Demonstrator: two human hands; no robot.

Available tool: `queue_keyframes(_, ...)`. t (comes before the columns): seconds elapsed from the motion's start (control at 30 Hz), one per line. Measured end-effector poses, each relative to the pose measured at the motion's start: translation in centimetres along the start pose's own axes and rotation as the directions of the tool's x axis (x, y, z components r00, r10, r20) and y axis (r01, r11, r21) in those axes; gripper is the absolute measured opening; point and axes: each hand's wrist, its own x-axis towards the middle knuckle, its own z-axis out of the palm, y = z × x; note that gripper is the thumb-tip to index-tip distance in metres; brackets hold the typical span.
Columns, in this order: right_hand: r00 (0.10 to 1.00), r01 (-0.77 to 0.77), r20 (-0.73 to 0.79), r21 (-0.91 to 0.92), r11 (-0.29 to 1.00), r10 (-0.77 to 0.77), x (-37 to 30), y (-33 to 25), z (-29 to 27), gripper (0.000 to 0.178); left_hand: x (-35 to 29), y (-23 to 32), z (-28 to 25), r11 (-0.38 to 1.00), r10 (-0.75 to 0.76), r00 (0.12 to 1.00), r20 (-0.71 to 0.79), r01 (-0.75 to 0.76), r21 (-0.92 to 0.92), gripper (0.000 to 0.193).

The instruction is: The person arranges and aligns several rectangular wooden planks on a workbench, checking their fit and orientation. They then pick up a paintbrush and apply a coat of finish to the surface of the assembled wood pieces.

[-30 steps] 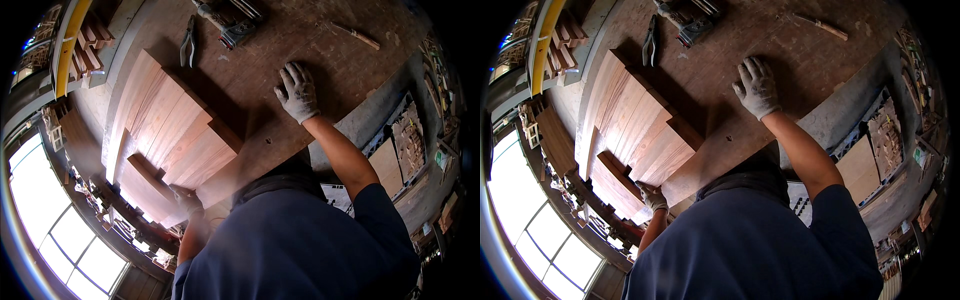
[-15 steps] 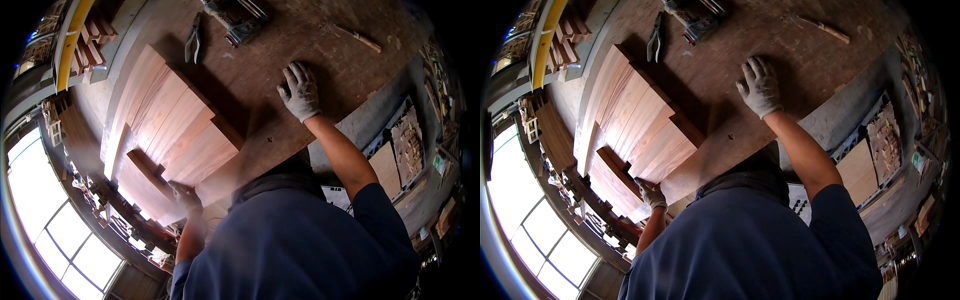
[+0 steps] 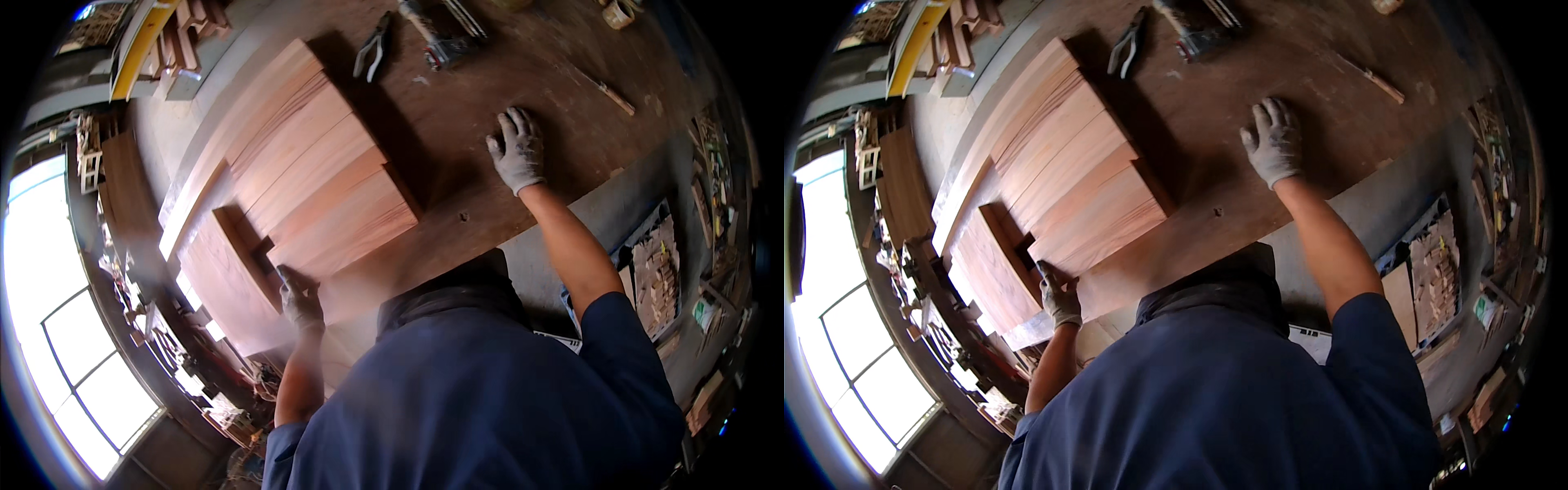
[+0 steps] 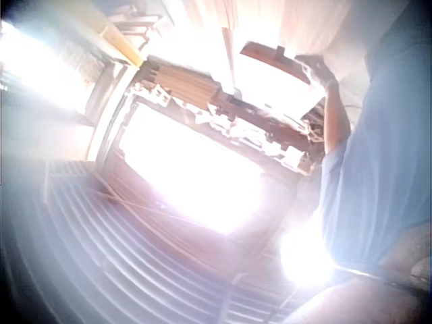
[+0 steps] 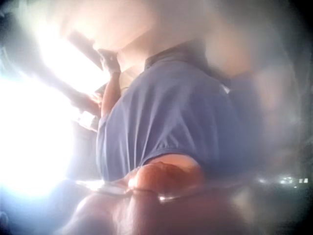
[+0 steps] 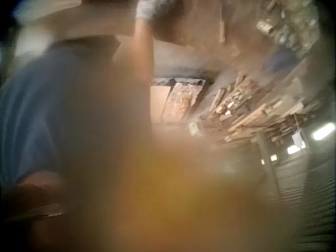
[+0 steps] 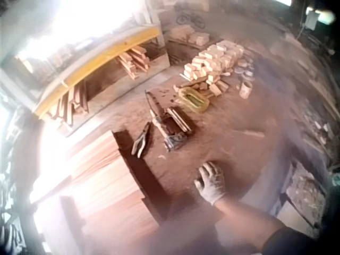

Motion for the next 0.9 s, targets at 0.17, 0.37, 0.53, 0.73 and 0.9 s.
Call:
queue_keyframes(0.17, 0.994, -0.082, 0.054, -0.141, 0.987, 0.090, 0.1, -1.8, 0.0, 0.057, 0.5, -2.0, 0.0, 0.991, 0.121, 0.992, -0.027, -0.122, -0.048, 0.106)
queue_keyframes(0.37, 0.904, -0.307, 0.392, 0.312, 0.899, 0.173, -2.8, -12.0, -3.0, 0.068, 1.0, -4.4, 0.6, 0.975, 0.185, 0.983, 0.011, -0.182, -0.131, 0.110)
queue_keyframes(0.53, 0.871, -0.301, 0.486, 0.406, 0.863, 0.075, -7.1, -20.6, -4.3, 0.083, 1.4, -5.7, 1.7, 0.938, 0.282, 0.959, -0.031, -0.282, -0.202, 0.106)
queue_keyframes(0.73, 0.832, -0.215, 0.549, 0.186, 0.959, 0.080, -6.6, -23.7, -5.8, 0.073, 1.6, -6.3, 1.4, 0.909, 0.332, 0.943, -0.036, -0.330, -0.256, 0.101)
queue_keyframes(0.9, 0.841, -0.178, 0.524, 0.032, 0.983, 0.135, -5.9, -24.0, -4.7, 0.059, 1.6, -6.5, 1.0, 0.911, 0.341, 0.940, -0.013, -0.334, -0.243, 0.100)
